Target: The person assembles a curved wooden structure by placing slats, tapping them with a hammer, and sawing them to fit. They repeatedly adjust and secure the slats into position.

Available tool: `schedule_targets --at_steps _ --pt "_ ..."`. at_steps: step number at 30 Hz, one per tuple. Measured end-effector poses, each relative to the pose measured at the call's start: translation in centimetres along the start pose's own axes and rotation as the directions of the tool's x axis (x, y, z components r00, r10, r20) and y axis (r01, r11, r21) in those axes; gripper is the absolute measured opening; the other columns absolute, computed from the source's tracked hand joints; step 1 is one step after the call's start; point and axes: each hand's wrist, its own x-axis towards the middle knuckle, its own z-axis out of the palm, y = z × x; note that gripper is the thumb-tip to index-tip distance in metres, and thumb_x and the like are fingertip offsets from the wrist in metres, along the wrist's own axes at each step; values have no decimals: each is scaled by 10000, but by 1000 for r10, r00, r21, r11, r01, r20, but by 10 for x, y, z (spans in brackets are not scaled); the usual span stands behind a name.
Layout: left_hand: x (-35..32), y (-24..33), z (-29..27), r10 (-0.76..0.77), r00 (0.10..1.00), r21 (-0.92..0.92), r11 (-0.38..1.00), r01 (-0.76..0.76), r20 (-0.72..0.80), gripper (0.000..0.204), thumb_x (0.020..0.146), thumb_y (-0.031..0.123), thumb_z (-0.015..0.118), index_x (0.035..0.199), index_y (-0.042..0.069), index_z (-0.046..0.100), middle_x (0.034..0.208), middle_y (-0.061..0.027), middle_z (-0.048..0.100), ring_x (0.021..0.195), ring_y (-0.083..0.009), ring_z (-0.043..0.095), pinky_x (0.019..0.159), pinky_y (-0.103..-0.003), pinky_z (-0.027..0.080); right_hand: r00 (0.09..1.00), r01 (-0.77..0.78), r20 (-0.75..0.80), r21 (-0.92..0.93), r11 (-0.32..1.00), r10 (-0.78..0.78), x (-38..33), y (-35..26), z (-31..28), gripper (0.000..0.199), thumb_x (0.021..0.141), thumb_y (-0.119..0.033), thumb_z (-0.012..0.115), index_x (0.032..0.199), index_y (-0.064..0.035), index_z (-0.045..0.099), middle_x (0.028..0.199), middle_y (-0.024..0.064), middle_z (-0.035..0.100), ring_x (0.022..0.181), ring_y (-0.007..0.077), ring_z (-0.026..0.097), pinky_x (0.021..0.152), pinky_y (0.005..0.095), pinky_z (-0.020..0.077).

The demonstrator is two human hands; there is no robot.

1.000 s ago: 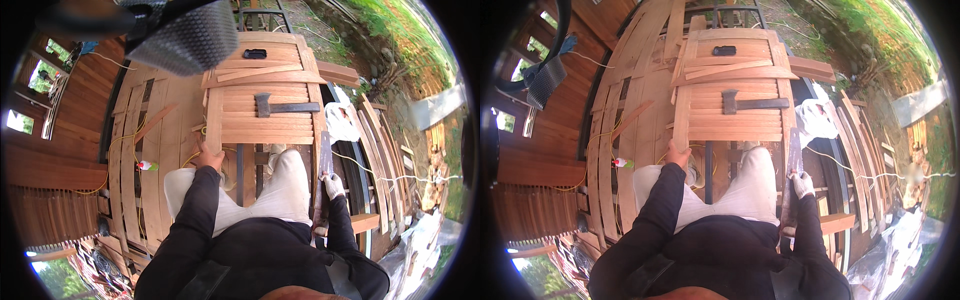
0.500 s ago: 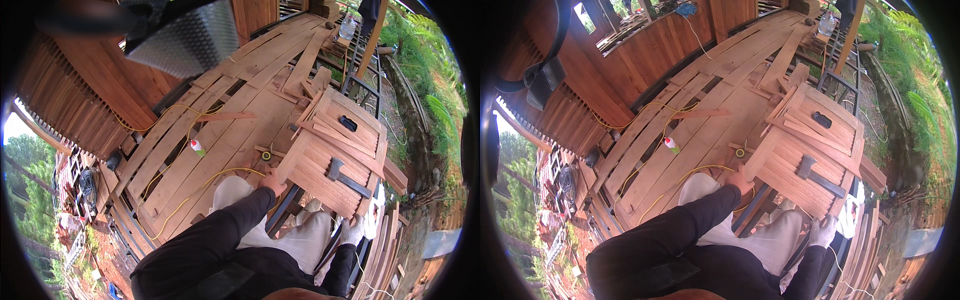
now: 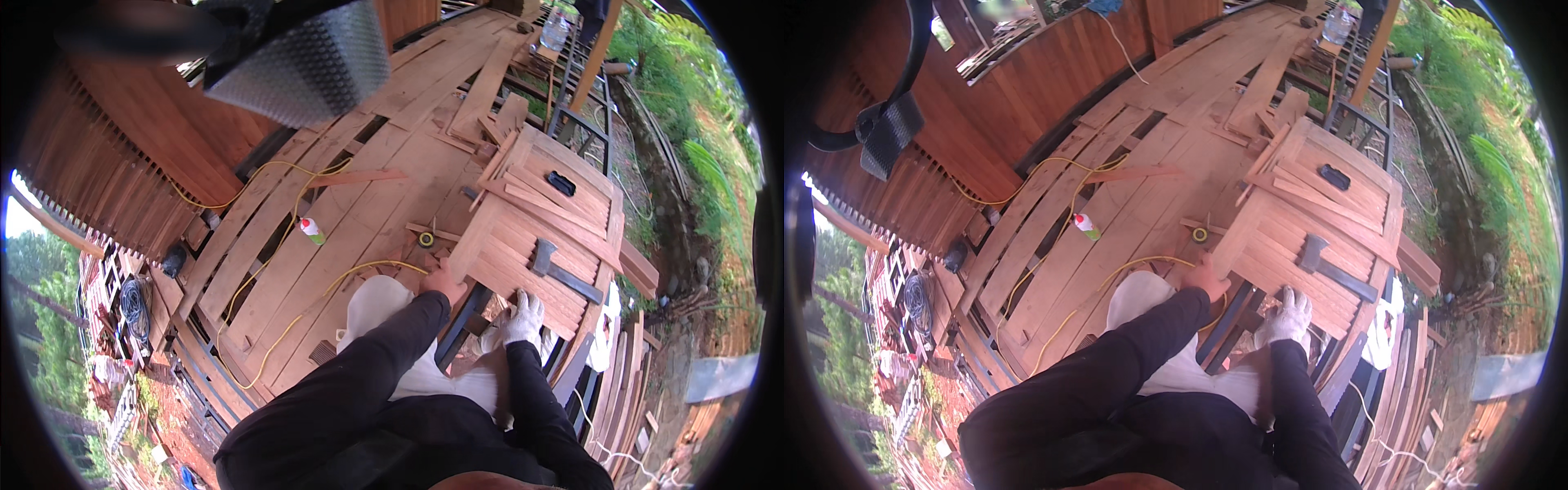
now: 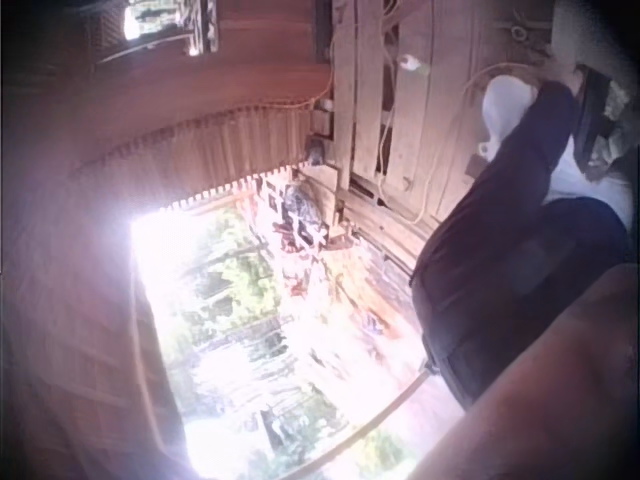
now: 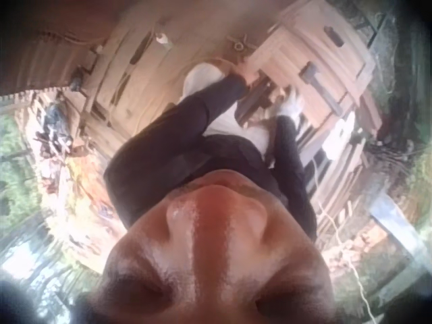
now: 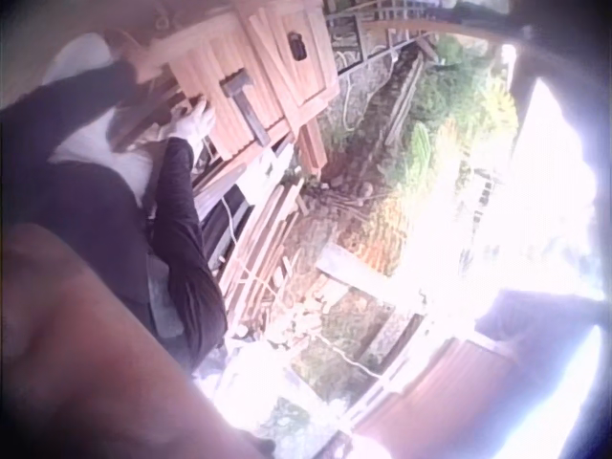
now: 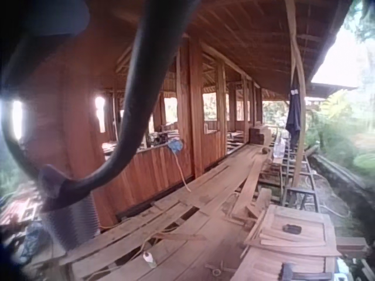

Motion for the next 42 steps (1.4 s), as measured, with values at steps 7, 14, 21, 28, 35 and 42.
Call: schedule_targets --at_steps 7,14,21,28,35,42 --pt "6 -8 6 -40 999 43 998 41 -29 770 814 478 755 1353 50 409 1176 -253 714 1059 -436 727 898 -534 579 965 226 188 -256 940 -181 35 -3 -17 369 841 -281 778 1161 -141 659 1165 92 644 1182 321 614 982 489 490" --pt "2 0 4 -64 998 79 995 63 20 744 820 473 740 1351 73 407 1210 -236 698 1072 -425 723 926 -522 577 967 228 174 -244 942 -189 30 9 -4 354 831 -251 775 1140 -129 653 1144 129 639 1151 338 622 955 489 521" --pt "2 3 -4 -67 998 100 993 67 -9 742 819 478 740 1349 70 418 1238 -241 685 1099 -426 716 928 -526 577 938 297 244 -204 933 -246 44 1 -23 328 852 -234 710 1152 -112 657 1207 129 613 1230 337 569 1036 514 466" --pt "7 -4 8 -58 998 71 996 56 24 758 818 492 743 1361 77 416 1246 -234 682 1099 -428 716 921 -532 575 973 225 100 -210 951 -208 30 -15 -8 683 863 -306 721 1452 -11 539 1351 171 586 1332 343 523 1143 487 388" --pt "8 0 6 -61 998 94 994 61 -3 755 815 504 741 1356 75 437 1276 -227 672 1111 -427 708 927 -538 570 927 219 359 -275 936 -111 32 -23 -31 779 935 -365 687 1574 -13 412 1542 202 464 1483 369 395 1224 502 301" --pt "1 9 1 -63 998 120 991 64 -12 820 792 497 761 1407 71 426 1258 -255 705 1167 -431 695 983 -521 551 864 244 473 -94 965 -172 -32 -30 -32 639 909 -343 697 1458 -46 561 1679 257 297 1591 470 194 1267 566 235"
